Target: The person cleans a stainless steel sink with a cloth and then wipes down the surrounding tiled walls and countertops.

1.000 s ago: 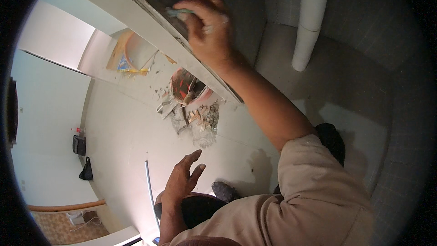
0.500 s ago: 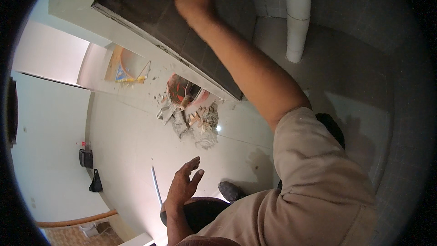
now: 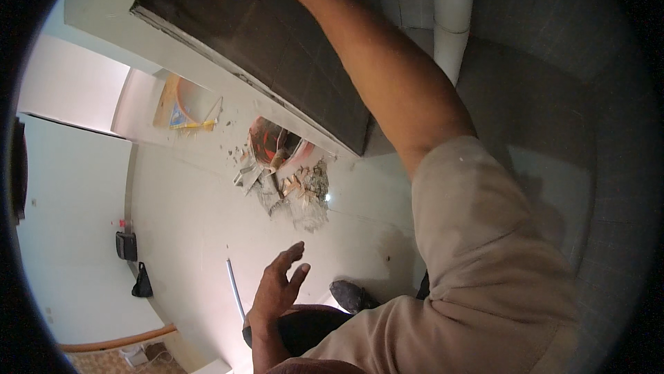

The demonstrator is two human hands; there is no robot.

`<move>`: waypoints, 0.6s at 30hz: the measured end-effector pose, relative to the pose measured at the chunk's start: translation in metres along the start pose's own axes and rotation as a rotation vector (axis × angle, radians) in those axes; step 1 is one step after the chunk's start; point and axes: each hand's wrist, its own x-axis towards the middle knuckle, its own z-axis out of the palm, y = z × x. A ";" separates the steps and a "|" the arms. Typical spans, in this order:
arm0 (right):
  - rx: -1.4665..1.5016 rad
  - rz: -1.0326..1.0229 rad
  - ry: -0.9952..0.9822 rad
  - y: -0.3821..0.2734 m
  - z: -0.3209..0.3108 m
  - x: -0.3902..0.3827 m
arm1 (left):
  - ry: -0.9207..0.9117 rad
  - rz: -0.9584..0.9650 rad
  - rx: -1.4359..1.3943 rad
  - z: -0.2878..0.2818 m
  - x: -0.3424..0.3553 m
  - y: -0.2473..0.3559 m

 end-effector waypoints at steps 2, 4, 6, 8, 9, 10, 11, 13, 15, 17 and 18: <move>-0.018 0.072 -0.053 -0.012 -0.005 -0.019 | -0.046 -0.071 -0.119 -0.001 -0.004 0.006; 0.185 -0.115 -0.114 -0.024 -0.002 -0.027 | -0.011 -0.033 -0.014 -0.005 -0.004 0.003; 0.052 -0.045 -0.067 0.007 -0.005 0.003 | -0.022 0.004 0.082 0.002 -0.001 0.005; -0.094 0.130 -0.021 0.021 -0.006 0.015 | -0.014 0.052 -0.009 0.003 0.003 0.012; -0.087 0.132 -0.020 0.007 -0.002 0.005 | -0.009 0.048 -0.005 0.001 0.001 0.010; -0.016 0.095 -0.065 -0.007 0.002 -0.015 | -0.019 0.027 -0.034 0.001 -0.002 0.007; 0.055 0.050 -0.112 -0.032 0.001 -0.034 | -0.026 0.012 -0.066 0.000 -0.005 0.007; 0.033 -0.024 -0.202 -0.048 -0.002 -0.039 | -0.002 -0.001 0.013 -0.002 -0.002 0.009; 0.073 0.048 -0.108 -0.013 -0.006 -0.020 | -0.019 -0.017 0.089 0.003 0.001 0.013; 0.127 -0.039 0.052 -0.014 0.005 -0.018 | -0.029 -0.012 0.007 0.003 0.003 0.014; 0.138 -0.018 0.005 -0.038 0.007 -0.032 | -0.034 -0.033 -0.029 0.002 0.000 0.012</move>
